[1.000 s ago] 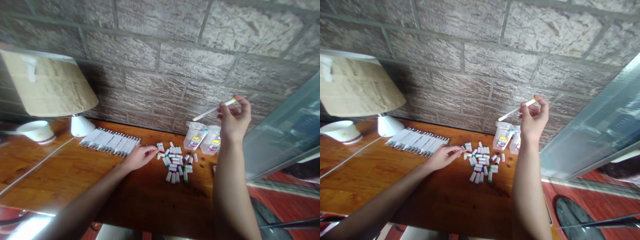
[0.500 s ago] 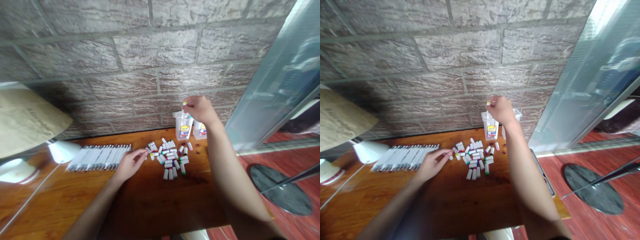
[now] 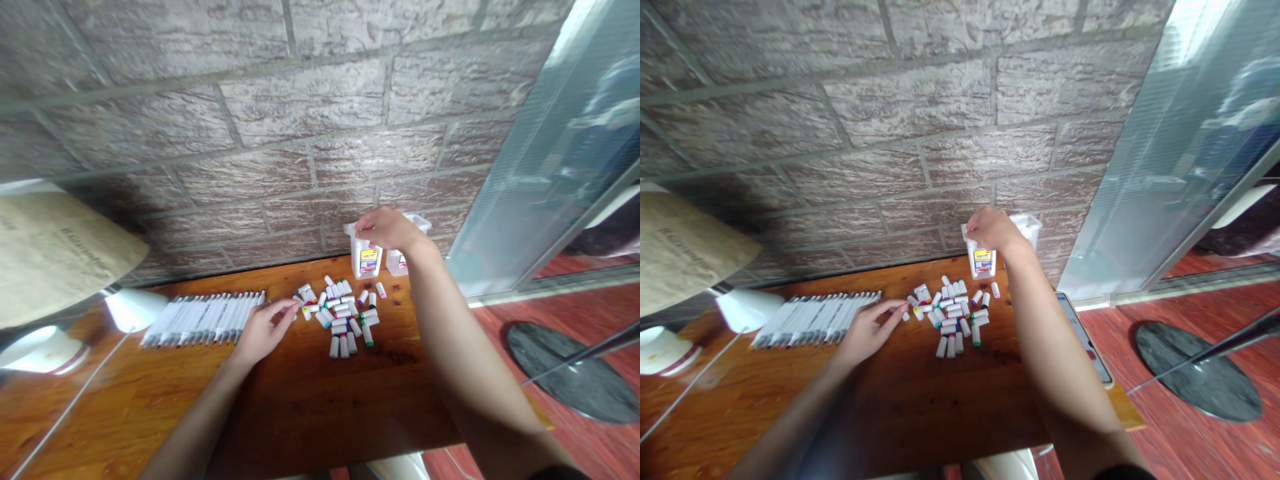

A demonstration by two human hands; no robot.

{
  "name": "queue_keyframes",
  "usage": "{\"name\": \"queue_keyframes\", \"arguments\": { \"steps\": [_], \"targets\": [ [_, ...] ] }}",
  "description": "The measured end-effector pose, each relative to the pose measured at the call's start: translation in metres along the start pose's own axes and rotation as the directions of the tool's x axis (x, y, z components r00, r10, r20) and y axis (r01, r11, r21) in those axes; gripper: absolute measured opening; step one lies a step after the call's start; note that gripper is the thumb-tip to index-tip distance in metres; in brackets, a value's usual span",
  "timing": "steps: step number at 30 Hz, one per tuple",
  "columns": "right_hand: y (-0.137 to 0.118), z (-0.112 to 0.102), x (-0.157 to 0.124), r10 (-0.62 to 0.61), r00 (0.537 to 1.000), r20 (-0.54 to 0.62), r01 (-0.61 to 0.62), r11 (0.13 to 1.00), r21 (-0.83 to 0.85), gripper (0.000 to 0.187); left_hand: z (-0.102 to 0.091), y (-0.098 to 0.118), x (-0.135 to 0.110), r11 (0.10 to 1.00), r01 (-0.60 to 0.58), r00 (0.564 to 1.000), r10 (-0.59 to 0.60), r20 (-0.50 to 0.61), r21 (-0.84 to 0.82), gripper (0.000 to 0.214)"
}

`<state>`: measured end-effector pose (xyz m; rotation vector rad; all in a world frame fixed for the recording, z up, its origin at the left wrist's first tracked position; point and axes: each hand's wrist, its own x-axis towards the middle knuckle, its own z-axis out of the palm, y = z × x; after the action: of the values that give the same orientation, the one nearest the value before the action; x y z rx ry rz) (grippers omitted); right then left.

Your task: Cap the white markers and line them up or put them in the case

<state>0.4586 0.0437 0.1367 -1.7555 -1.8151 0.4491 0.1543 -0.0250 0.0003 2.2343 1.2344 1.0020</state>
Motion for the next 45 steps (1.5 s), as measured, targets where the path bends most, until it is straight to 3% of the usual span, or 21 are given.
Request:
{"name": "queue_keyframes", "arguments": {
  "steps": [5,9,16,25,29,33,38,42,45],
  "targets": [
    [-0.006,-0.004,-0.003,-0.026,0.998,0.064,0.038,0.978,-0.206,0.017,0.001,-0.002,0.000,0.999,-0.034,0.999,0.034,-0.013,0.010,0.022],
    [-0.010,-0.008,-0.005,-0.005,0.993,0.118,0.035,0.968,-0.249,0.022,0.003,-0.006,-0.001,0.997,-0.071,0.997,0.071,-0.039,0.011,0.021],
    [-0.015,-0.013,-0.010,0.064,0.996,0.060,-0.048,0.970,-0.239,0.028,0.002,-0.010,-0.002,0.997,-0.069,0.994,0.073,-0.082,0.043,0.021],
    [-0.010,-0.015,-0.010,-0.016,0.999,-0.036,0.008,0.974,-0.225,0.025,0.002,-0.011,0.001,0.995,-0.064,0.987,0.073,-0.141,0.072,0.021],
    [-0.017,-0.014,-0.016,-0.200,0.955,-0.219,0.186,0.979,-0.084,0.017,0.002,-0.012,0.001,0.999,-0.024,0.982,0.032,-0.185,0.049,0.023],
    [-0.032,-0.009,-0.025,-0.395,0.889,-0.231,0.413,0.910,0.034,0.024,0.000,-0.018,0.003,0.999,0.020,0.971,-0.011,-0.239,0.033,0.025],
    [-0.057,0.021,-0.034,-0.543,0.819,-0.186,0.556,0.831,0.019,0.034,0.000,-0.023,0.005,0.996,0.024,0.968,-0.002,-0.250,0.086,0.025],
    [-0.070,0.074,-0.043,-0.528,0.775,-0.348,0.588,0.804,0.089,0.042,-0.003,-0.020,0.004,0.986,0.013,0.980,0.020,-0.197,0.167,0.027],
    [-0.057,0.116,-0.060,-0.534,0.787,-0.310,0.585,0.805,0.100,0.041,-0.016,-0.025,0.006,0.957,0.062,0.992,-0.028,-0.123,0.285,0.029]
  ]
}}
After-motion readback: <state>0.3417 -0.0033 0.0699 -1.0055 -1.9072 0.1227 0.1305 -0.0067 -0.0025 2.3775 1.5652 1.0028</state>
